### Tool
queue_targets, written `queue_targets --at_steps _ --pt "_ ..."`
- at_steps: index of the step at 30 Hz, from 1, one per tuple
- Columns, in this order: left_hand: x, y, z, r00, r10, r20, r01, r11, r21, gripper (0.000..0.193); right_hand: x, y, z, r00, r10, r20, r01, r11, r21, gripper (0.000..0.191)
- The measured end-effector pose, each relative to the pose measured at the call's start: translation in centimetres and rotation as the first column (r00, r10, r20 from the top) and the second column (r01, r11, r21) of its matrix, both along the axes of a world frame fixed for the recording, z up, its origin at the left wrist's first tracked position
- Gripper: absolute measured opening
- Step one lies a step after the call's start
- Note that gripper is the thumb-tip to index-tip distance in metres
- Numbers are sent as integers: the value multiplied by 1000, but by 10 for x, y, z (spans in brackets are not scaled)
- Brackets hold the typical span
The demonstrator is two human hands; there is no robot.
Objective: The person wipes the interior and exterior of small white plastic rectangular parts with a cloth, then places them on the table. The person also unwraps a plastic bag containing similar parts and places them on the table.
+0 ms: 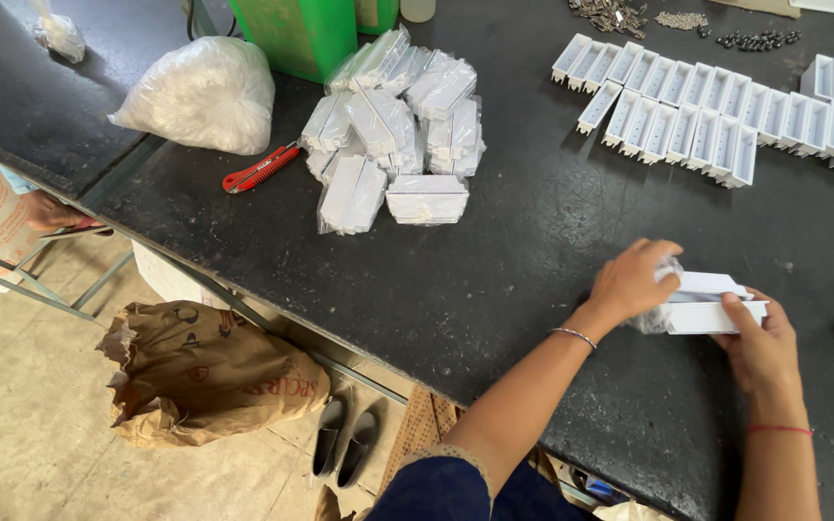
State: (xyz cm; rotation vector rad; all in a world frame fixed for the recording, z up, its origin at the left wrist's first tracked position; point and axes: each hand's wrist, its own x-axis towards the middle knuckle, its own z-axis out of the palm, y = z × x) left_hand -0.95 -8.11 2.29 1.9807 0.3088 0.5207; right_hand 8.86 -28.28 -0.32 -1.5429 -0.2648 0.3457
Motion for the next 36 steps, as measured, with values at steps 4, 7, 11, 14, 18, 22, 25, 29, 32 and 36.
queue_targets --at_steps 4,7,11,14,18,22,25,29,32,36 --pt "4 0 -12 993 -105 54 101 991 83 60 0 -3 0 1000 -4 17 5 996 -90 45" --pt "7 1 -16 984 -155 -83 163 980 110 67 0 -4 2 1000 -4 27 8 992 -124 48" --pt "8 0 -14 982 -141 -128 157 979 128 72 -1 -3 4 999 0 42 6 990 -140 48" --pt "7 -1 -13 983 -106 -150 128 981 148 69 -3 -2 6 997 29 72 -17 985 -170 45" --pt "6 3 -12 988 -27 -150 52 985 166 63 -5 -2 11 989 27 142 4 976 -217 42" --pt "4 9 -13 987 92 -131 -74 987 140 57 -2 -15 15 953 -114 282 154 980 -126 34" --pt "6 14 -15 970 176 -165 -156 980 127 51 3 -28 6 868 -216 447 227 974 29 29" --pt "9 9 -19 980 162 -118 -153 985 81 45 13 -45 -9 629 -115 769 420 883 -212 23" --pt "12 -2 -21 991 80 -103 -78 997 23 49 14 -41 -16 520 76 851 524 758 -388 26" --pt "13 -15 -24 992 16 -122 -15 1000 9 58 4 -24 -13 623 186 760 460 698 -548 42"
